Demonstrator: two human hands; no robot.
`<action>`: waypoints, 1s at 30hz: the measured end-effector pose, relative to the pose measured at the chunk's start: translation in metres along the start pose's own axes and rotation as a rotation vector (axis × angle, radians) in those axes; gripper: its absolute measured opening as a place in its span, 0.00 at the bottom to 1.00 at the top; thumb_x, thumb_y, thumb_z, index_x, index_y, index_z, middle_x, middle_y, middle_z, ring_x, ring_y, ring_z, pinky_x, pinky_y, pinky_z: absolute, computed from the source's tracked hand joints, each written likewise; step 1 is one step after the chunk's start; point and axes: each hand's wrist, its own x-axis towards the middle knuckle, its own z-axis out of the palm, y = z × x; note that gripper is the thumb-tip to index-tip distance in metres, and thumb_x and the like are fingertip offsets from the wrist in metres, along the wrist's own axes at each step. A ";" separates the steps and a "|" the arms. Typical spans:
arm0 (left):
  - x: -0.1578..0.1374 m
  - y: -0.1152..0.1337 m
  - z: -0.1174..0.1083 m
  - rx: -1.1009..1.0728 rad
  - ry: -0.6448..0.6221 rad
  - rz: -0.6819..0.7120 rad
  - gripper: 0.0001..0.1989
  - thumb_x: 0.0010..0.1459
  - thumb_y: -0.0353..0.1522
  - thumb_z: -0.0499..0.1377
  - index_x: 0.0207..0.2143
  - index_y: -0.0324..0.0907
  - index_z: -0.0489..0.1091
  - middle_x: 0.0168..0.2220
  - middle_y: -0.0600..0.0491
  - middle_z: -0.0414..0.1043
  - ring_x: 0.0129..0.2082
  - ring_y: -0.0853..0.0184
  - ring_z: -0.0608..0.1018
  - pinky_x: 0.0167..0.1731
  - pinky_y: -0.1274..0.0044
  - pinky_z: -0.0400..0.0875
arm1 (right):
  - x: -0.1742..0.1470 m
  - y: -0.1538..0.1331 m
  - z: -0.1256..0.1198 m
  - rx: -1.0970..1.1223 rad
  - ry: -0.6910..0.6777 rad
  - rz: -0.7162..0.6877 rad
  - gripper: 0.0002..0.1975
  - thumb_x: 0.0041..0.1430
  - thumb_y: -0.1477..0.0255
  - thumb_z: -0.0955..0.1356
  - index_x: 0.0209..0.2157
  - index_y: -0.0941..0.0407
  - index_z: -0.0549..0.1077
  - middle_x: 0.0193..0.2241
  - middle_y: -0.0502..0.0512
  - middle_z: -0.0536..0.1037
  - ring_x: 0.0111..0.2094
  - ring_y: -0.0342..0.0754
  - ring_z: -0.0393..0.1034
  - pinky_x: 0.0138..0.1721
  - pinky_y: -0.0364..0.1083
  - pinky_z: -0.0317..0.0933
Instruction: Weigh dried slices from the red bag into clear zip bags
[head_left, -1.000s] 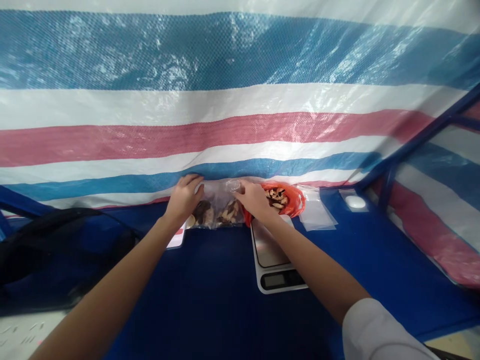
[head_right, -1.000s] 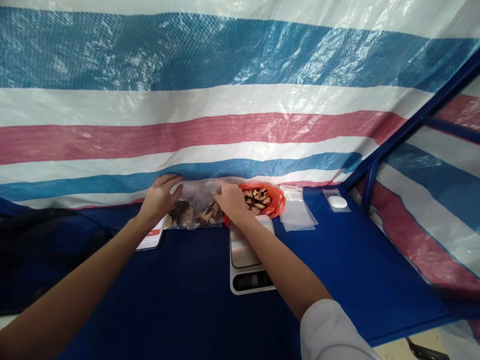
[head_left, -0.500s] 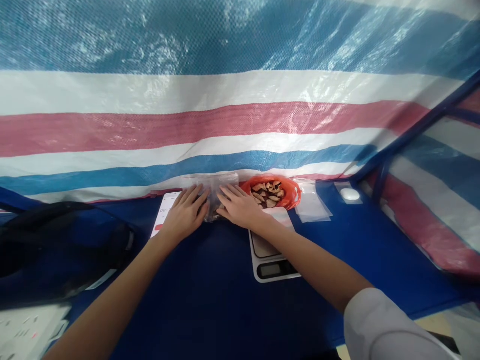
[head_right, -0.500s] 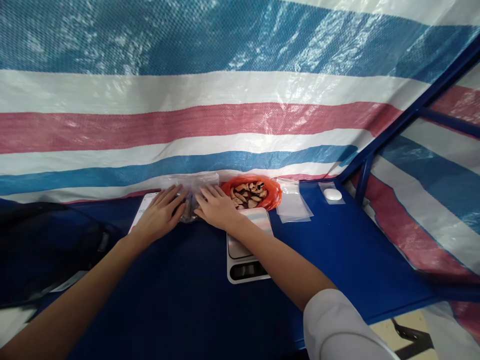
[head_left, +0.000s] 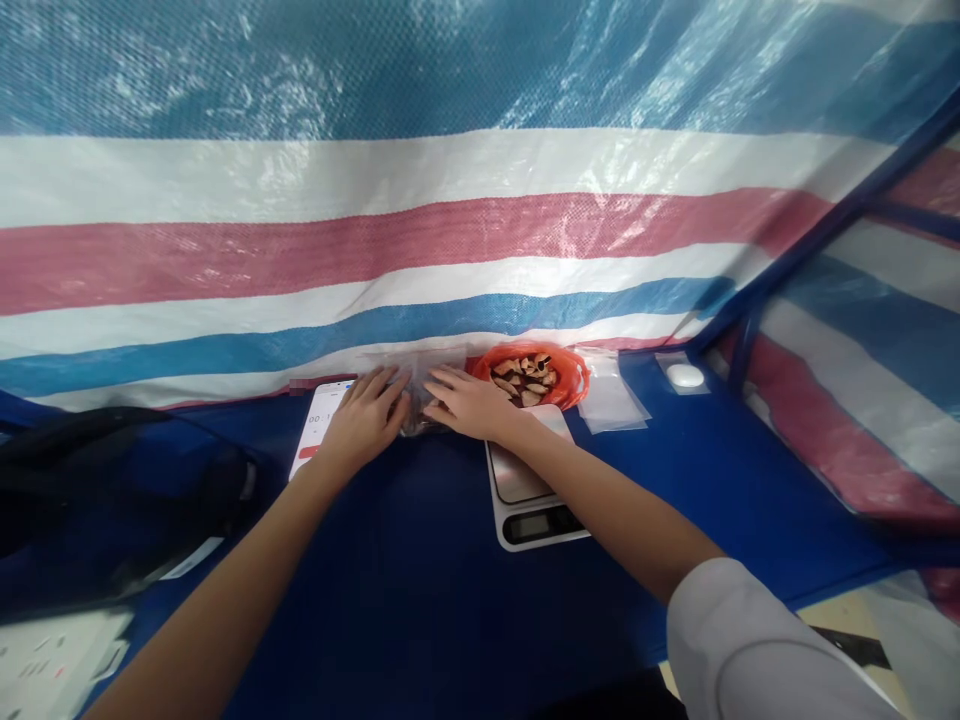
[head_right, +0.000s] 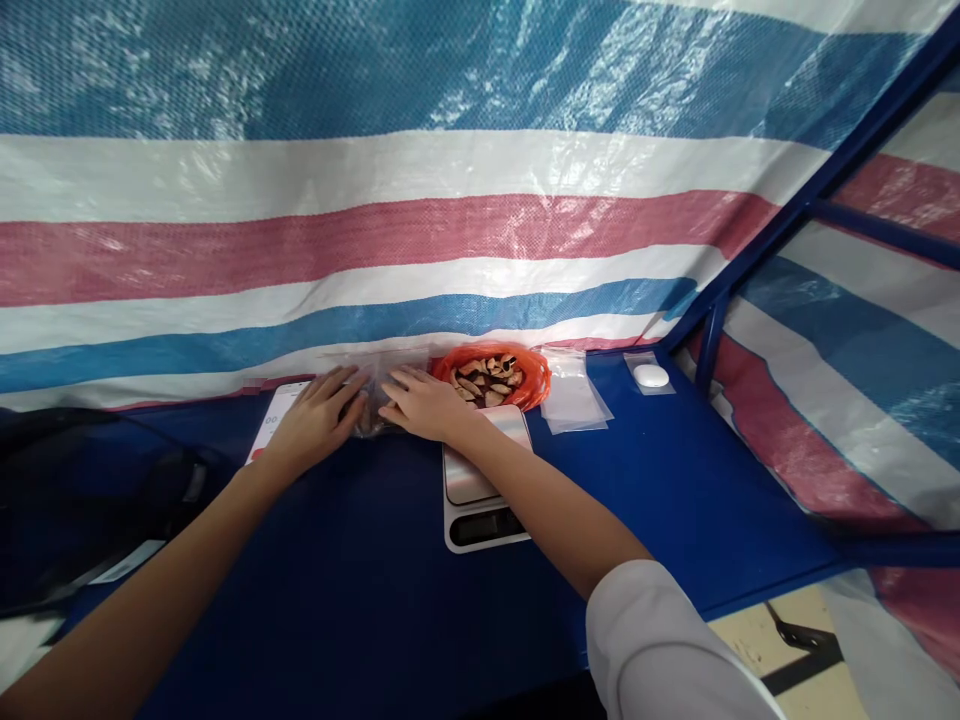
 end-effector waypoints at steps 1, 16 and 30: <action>0.000 0.003 -0.002 0.012 0.010 -0.002 0.25 0.69 0.40 0.45 0.58 0.37 0.71 0.60 0.38 0.70 0.63 0.47 0.69 0.63 0.54 0.61 | -0.003 -0.001 -0.004 0.034 0.012 0.008 0.22 0.71 0.63 0.62 0.60 0.59 0.72 0.62 0.63 0.70 0.64 0.55 0.64 0.64 0.52 0.58; -0.043 0.109 0.008 -0.083 0.141 -0.055 0.19 0.68 0.38 0.50 0.54 0.42 0.74 0.55 0.43 0.75 0.59 0.54 0.74 0.61 0.60 0.65 | -0.154 0.052 -0.050 0.232 0.373 0.282 0.17 0.66 0.70 0.65 0.54 0.51 0.76 0.55 0.56 0.78 0.58 0.51 0.71 0.61 0.52 0.66; -0.063 0.130 0.026 0.078 -0.152 -0.164 0.26 0.67 0.40 0.49 0.62 0.40 0.69 0.67 0.43 0.62 0.68 0.49 0.63 0.66 0.54 0.56 | -0.220 0.101 -0.052 -0.094 0.052 0.397 0.22 0.70 0.63 0.62 0.60 0.55 0.72 0.64 0.59 0.69 0.67 0.60 0.59 0.67 0.60 0.56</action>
